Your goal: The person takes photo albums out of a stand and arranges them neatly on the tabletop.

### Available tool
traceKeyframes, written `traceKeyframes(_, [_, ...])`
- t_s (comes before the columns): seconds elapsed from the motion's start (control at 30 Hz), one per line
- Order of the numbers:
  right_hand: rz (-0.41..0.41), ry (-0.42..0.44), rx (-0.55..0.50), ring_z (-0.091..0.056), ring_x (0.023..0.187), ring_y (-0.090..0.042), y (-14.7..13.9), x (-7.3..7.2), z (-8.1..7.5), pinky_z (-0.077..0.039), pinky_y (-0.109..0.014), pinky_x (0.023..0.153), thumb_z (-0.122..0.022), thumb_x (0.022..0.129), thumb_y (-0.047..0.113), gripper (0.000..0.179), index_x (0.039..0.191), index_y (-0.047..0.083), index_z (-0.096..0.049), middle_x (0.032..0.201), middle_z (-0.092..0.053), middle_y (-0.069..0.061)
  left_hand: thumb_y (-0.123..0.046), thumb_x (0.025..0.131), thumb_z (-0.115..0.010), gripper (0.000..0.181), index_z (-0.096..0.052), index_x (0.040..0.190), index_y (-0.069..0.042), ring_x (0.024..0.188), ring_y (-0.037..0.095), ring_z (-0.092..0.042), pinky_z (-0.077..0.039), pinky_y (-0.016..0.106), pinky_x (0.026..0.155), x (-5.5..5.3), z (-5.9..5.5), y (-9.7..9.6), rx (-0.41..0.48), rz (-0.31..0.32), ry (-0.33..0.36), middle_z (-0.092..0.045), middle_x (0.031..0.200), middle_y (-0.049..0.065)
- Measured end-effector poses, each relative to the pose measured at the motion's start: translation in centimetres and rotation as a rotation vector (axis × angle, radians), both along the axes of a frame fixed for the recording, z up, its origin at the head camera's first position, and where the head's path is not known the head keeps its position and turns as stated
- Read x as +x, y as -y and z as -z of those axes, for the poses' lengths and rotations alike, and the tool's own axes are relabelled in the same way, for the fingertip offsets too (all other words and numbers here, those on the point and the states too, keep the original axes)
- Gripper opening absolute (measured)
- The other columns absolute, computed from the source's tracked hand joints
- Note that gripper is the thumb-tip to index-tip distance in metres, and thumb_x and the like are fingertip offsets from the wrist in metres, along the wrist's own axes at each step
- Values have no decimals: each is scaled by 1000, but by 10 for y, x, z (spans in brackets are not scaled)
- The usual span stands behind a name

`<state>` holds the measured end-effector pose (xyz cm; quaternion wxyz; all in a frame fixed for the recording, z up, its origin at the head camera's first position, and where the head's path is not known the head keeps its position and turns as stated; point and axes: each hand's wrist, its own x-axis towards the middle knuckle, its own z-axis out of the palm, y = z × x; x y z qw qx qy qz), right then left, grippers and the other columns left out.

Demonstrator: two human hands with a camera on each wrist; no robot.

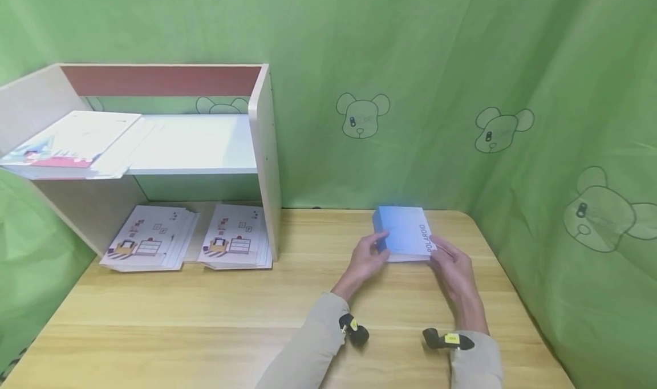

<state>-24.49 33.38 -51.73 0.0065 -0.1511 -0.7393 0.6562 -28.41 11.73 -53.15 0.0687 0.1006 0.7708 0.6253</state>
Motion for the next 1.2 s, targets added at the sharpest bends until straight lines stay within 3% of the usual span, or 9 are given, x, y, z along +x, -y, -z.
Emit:
traceKeyframes(0.23, [-29,14,180,-36,148,-35,-2,0,1,-29,-48,123,-50,106,17,54,158,10,-37,163,-33,-18,-11,95,-70,47,-63,140,-19,133,30,-52,-46,45,111,2,-3,-2,-20,-22,-18,-53,147,8])
traceKeyframes(0.5, [-87,6,371,-33,146,-46,-7,3,2,-27,-60,121,-51,106,20,53,157,8,-40,160,-34,-27,-11,93,-72,45,-65,138,-18,135,29,-51,-44,45,114,2,0,-5,-17,-33,-40,-56,146,7])
traceKeyframes(0.93, [-88,-44,489,-35,143,-50,-10,10,12,-26,-63,119,-60,103,17,47,146,-1,-52,153,-41,-31,-8,92,-73,45,-67,136,-16,136,30,-50,-43,47,115,6,4,-7,-24,-31,-22,-56,147,8])
traceKeyframes(1.2, [-34,-74,408,-37,144,-45,-5,6,7,-29,-59,120,-57,105,23,52,150,0,-47,153,-44,-27,-7,92,-72,46,-66,136,-17,132,32,-54,-45,50,112,4,-2,0,-16,-27,-18,-58,143,10])
